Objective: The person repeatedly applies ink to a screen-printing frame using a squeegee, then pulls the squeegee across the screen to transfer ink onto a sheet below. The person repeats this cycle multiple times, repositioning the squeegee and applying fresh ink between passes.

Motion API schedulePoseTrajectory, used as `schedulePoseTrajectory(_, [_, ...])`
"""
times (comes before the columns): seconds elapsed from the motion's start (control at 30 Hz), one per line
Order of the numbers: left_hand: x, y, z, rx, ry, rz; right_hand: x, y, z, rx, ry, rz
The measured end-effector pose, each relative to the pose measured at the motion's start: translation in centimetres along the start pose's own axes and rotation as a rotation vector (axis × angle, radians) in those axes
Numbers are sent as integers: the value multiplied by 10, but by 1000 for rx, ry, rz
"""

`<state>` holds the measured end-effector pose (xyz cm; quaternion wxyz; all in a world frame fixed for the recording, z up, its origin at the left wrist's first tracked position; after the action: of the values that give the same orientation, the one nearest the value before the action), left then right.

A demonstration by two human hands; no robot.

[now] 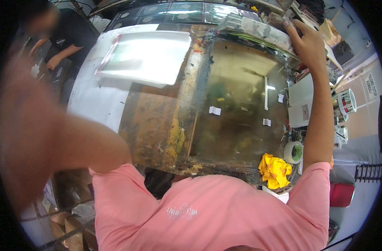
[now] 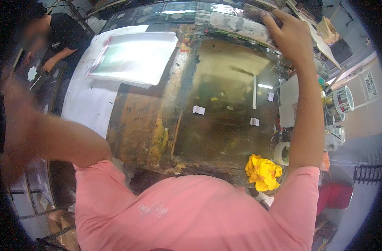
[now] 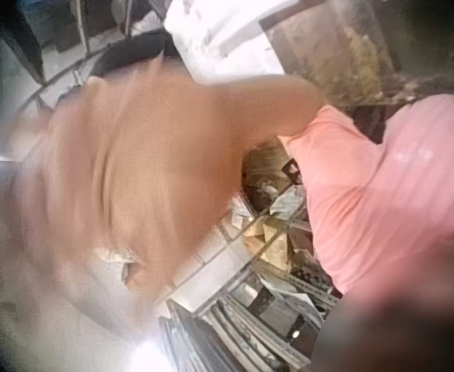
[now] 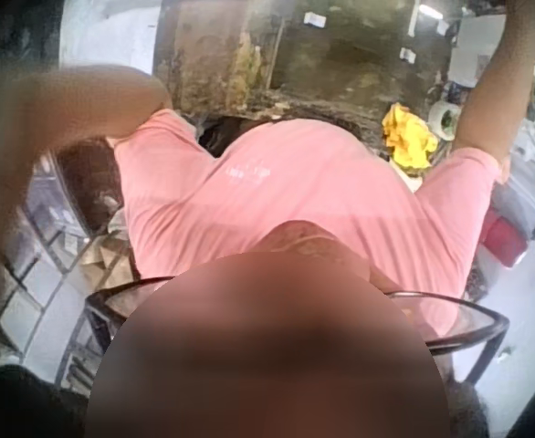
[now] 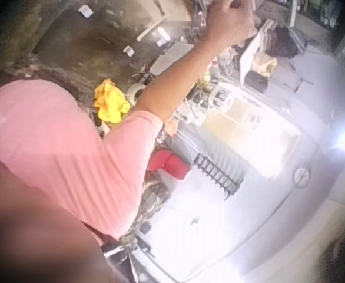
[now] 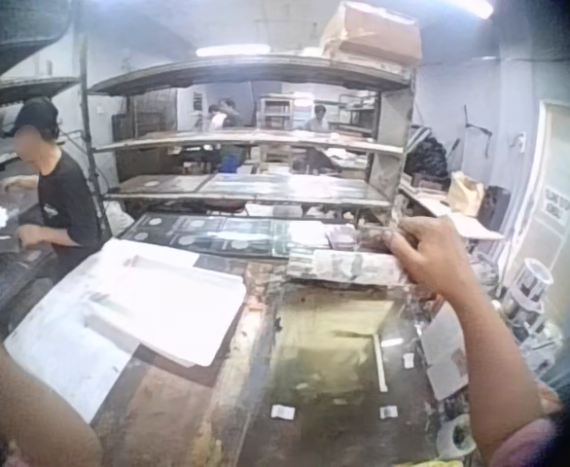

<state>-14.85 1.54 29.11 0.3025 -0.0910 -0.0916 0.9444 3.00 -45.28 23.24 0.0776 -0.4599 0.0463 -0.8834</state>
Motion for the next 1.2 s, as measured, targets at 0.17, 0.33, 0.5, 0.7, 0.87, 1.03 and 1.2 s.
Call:
schedulePoseTrajectory(0.17, [-157,-24,-210,605,-761,-467,0,1,1,17,47,17])
schedulePoseTrajectory(0.33, [-170,-8,-356,273,-1431,126,0,2,5,21,30,46])
schedulePoseTrajectory(0.5, [-167,-14,-399,394,-1501,112,3,1,9,57,32,34])
schedulePoseTrajectory(0.7, [-179,-62,-361,783,-1326,-136,8,-5,6,146,154,107])
schedulePoseTrajectory(0.87, [-206,4,-303,416,-1453,-228,7,-4,11,130,82,45])
schedulePoseTrajectory(1.03, [-229,156,-316,381,-1528,-410,8,-6,1,129,151,11])
schedulePoseTrajectory(1.2, [-251,280,-353,265,-1570,-542,6,-6,-6,157,128,35])
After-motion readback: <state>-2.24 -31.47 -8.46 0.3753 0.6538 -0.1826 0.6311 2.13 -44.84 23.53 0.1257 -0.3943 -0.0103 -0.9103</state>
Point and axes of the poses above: each hand's wrist, its own z-axis towards the middle knuckle, its own x-axis out of the back of the hand, y = z × x, the point moved 7 cm from there along z, towards the middle knuckle, and after that the axes turned 5 degrees about -x, right-handed, at the moved point
